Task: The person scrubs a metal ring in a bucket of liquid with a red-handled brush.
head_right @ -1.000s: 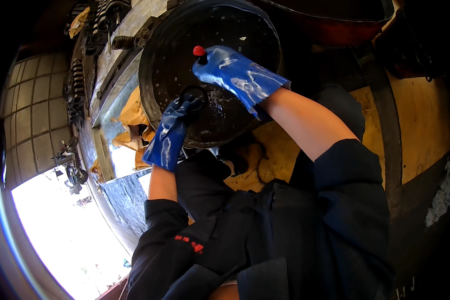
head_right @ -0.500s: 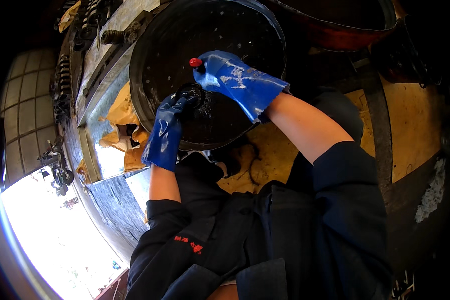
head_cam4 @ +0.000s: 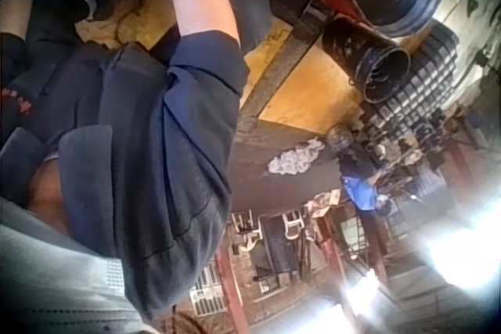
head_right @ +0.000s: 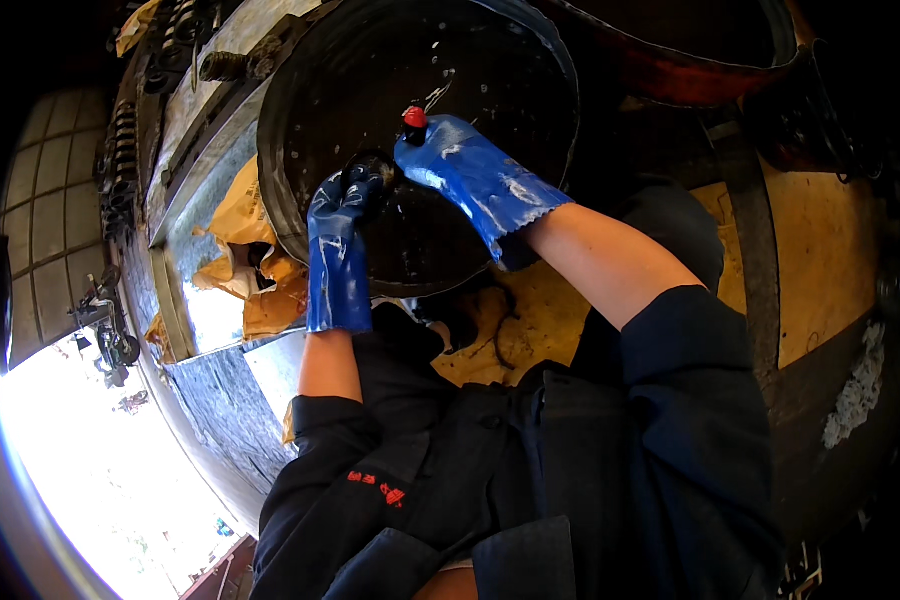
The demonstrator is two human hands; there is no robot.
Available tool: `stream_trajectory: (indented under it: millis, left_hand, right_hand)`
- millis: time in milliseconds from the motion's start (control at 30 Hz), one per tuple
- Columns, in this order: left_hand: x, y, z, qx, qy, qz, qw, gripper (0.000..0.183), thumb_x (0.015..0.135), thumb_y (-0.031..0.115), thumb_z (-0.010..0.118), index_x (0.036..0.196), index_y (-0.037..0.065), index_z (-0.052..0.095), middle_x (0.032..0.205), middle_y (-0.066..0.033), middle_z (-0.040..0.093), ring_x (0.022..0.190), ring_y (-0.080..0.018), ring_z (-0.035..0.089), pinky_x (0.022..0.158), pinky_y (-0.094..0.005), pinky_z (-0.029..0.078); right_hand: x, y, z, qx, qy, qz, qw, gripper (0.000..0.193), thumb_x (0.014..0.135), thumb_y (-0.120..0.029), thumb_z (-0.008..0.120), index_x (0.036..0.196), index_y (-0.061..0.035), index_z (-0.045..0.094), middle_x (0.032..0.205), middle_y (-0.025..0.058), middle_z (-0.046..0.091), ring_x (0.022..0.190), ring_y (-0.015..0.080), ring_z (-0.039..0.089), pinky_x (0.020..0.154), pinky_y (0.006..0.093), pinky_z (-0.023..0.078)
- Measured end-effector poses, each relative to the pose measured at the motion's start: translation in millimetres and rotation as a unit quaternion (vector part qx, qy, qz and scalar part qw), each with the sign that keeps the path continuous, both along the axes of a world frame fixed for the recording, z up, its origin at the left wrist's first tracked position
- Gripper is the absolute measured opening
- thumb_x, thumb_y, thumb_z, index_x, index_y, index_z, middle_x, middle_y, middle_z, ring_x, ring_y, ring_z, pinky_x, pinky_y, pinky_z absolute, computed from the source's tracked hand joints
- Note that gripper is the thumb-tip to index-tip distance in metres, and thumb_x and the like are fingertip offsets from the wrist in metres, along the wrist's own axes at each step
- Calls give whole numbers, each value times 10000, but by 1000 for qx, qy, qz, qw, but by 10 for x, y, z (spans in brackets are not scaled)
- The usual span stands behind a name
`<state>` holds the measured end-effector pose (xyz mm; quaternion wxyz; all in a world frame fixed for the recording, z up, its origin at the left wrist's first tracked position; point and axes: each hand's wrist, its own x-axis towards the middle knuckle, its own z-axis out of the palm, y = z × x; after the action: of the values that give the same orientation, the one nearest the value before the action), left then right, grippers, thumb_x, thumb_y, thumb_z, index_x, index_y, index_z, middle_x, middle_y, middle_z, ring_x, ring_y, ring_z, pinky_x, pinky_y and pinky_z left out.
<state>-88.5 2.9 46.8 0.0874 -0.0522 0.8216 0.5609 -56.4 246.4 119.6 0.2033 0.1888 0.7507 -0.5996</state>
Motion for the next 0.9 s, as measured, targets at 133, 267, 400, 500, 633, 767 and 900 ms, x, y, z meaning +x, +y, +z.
stream_trajectory:
  millis: [133, 267, 400, 500, 633, 767, 900]
  left_hand:
    - [45, 85, 36, 77, -38, 60, 994, 352, 981, 99, 730, 1315, 13, 662, 1162, -139, 760, 1042, -275, 734, 939, -423, 594]
    - [58, 189, 143, 223, -58, 67, 971, 401, 1004, 109, 702, 1383, 12, 615, 1220, -157, 751, 1093, -304, 730, 980, -466, 592]
    - [-9, 240, 8, 452, -105, 39, 885, 334, 1040, 89, 637, 1369, 31, 631, 1230, -147, 743, 1107, -311, 726, 977, -494, 594]
    - [69, 228, 31, 266, -88, -34, 959, 344, 1036, 103, 657, 1369, 20, 630, 1224, -130, 742, 1070, -297, 734, 977, -446, 602]
    - [71, 442, 260, -119, 85, -149, 978, 408, 990, 122, 690, 1389, 55, 638, 1245, -138, 746, 1101, -272, 740, 965, -373, 590]
    - [192, 437, 344, -380, 163, -345, 843, 352, 1005, 224, 661, 1357, 231, 672, 1244, -75, 737, 1104, -281, 722, 970, -379, 578]
    - [289, 367, 438, -141, -131, -153, 969, 282, 1027, 230, 663, 1274, 99, 700, 1154, -100, 760, 1021, -240, 729, 915, -355, 590]
  right_hand:
    - [16, 139, 49, -15, -66, -17, 998, 250, 909, -284, 613, 890, -54, 710, 749, 79, 671, 719, 182, 627, 743, 326, 505]
    - [139, 259, -55, -19, 41, 7, 999, 353, 947, -385, 672, 945, -38, 737, 803, 96, 715, 767, 189, 664, 797, 352, 526]
    - [97, 182, -76, -13, 39, 74, 996, 407, 946, -438, 727, 1050, -47, 770, 872, 96, 760, 835, 217, 717, 859, 364, 541]
    - [85, 223, 35, -22, 3, 100, 995, 396, 944, -421, 750, 1153, -86, 777, 971, 106, 779, 933, 240, 742, 906, 355, 549]
    - [-17, 157, 118, 268, 29, 226, 936, 300, 935, -329, 749, 1189, -175, 790, 1080, 83, 791, 1012, 261, 760, 923, 363, 571]
    - [-87, 38, -58, 413, 48, 422, 806, 307, 901, -325, 751, 1185, -214, 790, 1127, 48, 793, 1070, 263, 763, 876, 439, 610]
    - [-41, 113, -211, 342, 94, 270, 895, 297, 903, -375, 742, 1167, -244, 782, 1140, 27, 787, 1065, 277, 760, 921, 419, 606]
